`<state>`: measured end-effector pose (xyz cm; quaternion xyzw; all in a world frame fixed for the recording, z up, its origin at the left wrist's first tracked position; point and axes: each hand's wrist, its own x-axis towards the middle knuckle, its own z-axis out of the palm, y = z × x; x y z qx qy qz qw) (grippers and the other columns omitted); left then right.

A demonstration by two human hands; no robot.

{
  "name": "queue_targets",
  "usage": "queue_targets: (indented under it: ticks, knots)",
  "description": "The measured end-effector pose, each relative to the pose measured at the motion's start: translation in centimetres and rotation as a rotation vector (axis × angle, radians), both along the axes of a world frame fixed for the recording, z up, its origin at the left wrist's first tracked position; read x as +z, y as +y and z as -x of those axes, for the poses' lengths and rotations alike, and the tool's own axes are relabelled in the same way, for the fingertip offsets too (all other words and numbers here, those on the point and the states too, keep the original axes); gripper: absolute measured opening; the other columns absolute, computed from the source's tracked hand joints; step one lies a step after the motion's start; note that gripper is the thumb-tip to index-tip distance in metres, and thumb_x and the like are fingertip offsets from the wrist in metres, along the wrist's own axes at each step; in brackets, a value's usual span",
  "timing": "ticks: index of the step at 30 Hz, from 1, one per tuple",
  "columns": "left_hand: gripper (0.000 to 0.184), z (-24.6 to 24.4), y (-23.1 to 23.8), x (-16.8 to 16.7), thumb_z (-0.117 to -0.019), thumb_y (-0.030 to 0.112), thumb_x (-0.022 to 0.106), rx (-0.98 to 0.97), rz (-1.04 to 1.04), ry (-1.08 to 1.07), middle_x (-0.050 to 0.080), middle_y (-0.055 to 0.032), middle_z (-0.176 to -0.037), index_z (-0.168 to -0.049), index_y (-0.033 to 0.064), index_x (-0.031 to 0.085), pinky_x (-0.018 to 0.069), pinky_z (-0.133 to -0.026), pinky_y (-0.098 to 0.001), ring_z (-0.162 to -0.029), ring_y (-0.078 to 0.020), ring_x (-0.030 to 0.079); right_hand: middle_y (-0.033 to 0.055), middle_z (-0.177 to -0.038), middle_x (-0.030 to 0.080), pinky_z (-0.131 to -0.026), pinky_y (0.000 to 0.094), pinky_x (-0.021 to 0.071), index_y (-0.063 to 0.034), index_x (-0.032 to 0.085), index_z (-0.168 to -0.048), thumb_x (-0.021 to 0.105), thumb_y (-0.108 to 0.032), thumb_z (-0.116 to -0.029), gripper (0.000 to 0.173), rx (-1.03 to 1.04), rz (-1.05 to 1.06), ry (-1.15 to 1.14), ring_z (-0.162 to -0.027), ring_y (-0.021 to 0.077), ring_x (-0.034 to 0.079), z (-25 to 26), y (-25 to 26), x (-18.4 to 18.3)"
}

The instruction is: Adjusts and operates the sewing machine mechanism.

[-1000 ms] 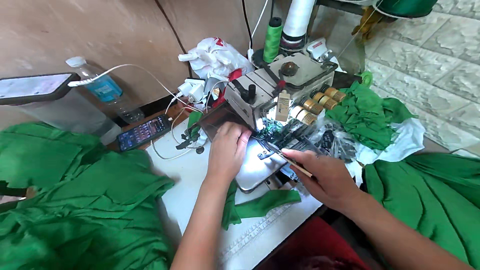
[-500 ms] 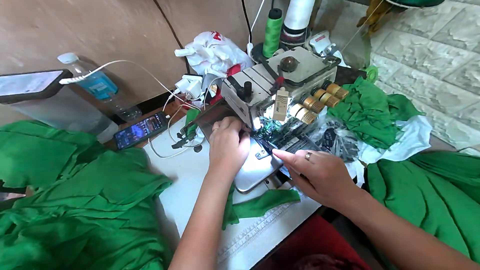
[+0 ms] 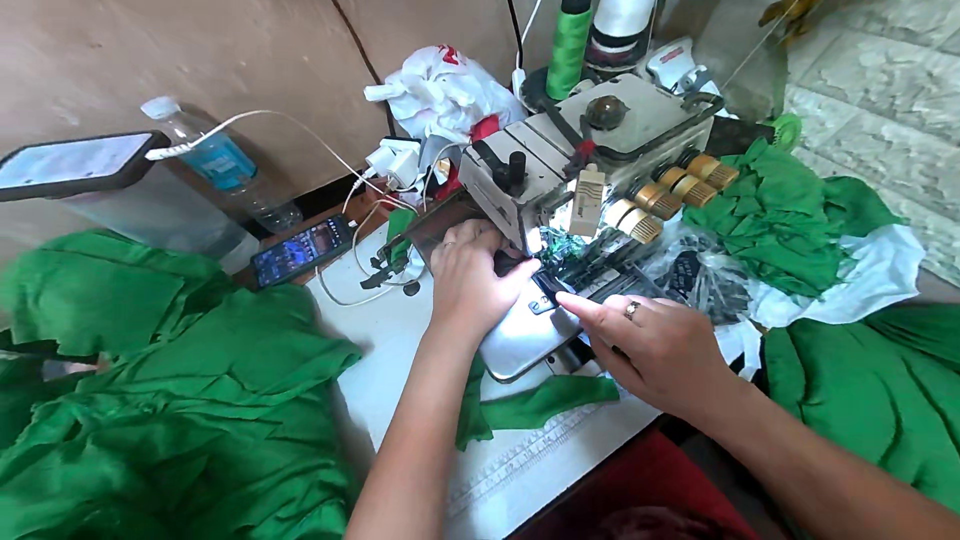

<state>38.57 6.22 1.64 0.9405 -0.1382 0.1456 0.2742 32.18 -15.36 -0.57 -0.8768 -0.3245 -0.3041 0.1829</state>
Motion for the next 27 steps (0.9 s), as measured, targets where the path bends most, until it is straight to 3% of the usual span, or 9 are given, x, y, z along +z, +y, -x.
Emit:
queue_targets:
  ticks: [3, 10, 14, 18, 22, 24, 27]
  knots:
    - [0.039, -0.2, 0.2, 0.3, -0.0878, 0.043, 0.075, -0.028, 0.016, 0.048, 0.066, -0.0152, -0.120, -0.098, 0.0058, 0.074, 0.0399, -0.106, -0.0599, -0.126, -0.0336, 0.057, 0.0089, -0.072, 0.066, -0.048, 0.0367, 0.0449, -0.0156, 0.075, -0.123, 0.050, -0.014, -0.0994, 0.035, -0.018, 0.021, 0.002, -0.060, 0.0263, 0.063, -0.2, 0.5, 0.1]
    - [0.039, -0.5, 0.3, 1.4, -0.0843, 0.044, 0.080, -0.025, -0.009, 0.136, 0.064, -0.0168, -0.119, -0.093, 0.0064, 0.075, 0.0378, -0.099, -0.0638, -0.125, -0.0391, 0.052, 0.0111, -0.072, 0.063, -0.044, 0.0376, 0.0443, -0.0198, 0.075, -0.127, 0.051, -0.010, -0.0964, 0.040, -0.010, 0.072, 0.054, -0.054, 0.0275, 0.060, -0.3, 0.5, 0.6]
    - [0.037, -0.6, 0.3, 1.6, -0.0825, 0.041, 0.082, -0.025, -0.016, 0.163, 0.063, -0.0179, -0.122, -0.095, 0.0069, 0.075, 0.0353, -0.100, -0.0651, -0.128, -0.0406, 0.050, 0.0090, -0.073, 0.063, -0.045, 0.0361, 0.0430, -0.0205, 0.073, -0.127, 0.049, -0.012, -0.1000, 0.038, 0.040, 0.026, 0.057, -0.056, 0.0249, 0.059, 0.6, -0.6, 0.6]
    - [0.042, -0.6, 0.2, 1.7, -0.0809, 0.045, 0.082, -0.003, -0.049, 0.168, 0.062, -0.0194, -0.122, -0.096, 0.0066, 0.074, 0.0353, -0.098, -0.0652, -0.128, -0.0415, 0.049, 0.0069, -0.082, 0.064, -0.053, 0.0299, 0.0463, -0.0215, 0.070, -0.130, 0.047, -0.021, -0.1050, 0.034, 0.128, -0.159, 0.205, -0.065, 0.0172, 0.060, 1.6, -2.5, -0.3]
    - [0.044, -0.7, 0.0, 1.8, -0.0798, 0.046, 0.082, 0.021, -0.046, 0.183, 0.062, -0.0190, -0.124, -0.096, 0.0060, 0.074, 0.0346, -0.099, -0.0661, -0.128, -0.0420, 0.048, 0.0052, -0.099, 0.071, -0.073, 0.0162, 0.0519, -0.0119, 0.068, -0.131, 0.050, -0.024, -0.1067, 0.033, 0.214, -0.452, 0.479, -0.082, 0.0021, 0.063, 2.1, -3.6, -1.3]
    - [0.044, -0.8, -0.2, 1.8, -0.0789, 0.046, 0.084, 0.039, -0.041, 0.186, 0.062, -0.0190, -0.125, -0.097, 0.0064, 0.075, 0.0343, -0.099, -0.0660, -0.129, -0.0417, 0.048, -0.0010, -0.100, 0.071, -0.066, 0.0092, 0.0484, -0.0070, 0.066, -0.131, 0.049, -0.025, -0.1073, 0.034, 0.256, -0.584, 0.588, -0.077, -0.0071, 0.059, 2.1, -3.6, -1.3]
    - [0.041, -0.7, -0.5, 1.7, -0.0785, 0.043, 0.084, 0.073, -0.040, 0.180, 0.062, -0.0185, -0.126, -0.095, 0.0074, 0.075, 0.0340, -0.100, -0.0654, -0.130, -0.0412, 0.047, -0.0082, -0.095, 0.070, -0.056, 0.0069, 0.0431, -0.0045, 0.063, -0.131, 0.049, -0.021, -0.1056, 0.034, 0.270, -0.721, 0.704, -0.067, -0.0109, 0.053, 2.0, -3.3, -0.9]
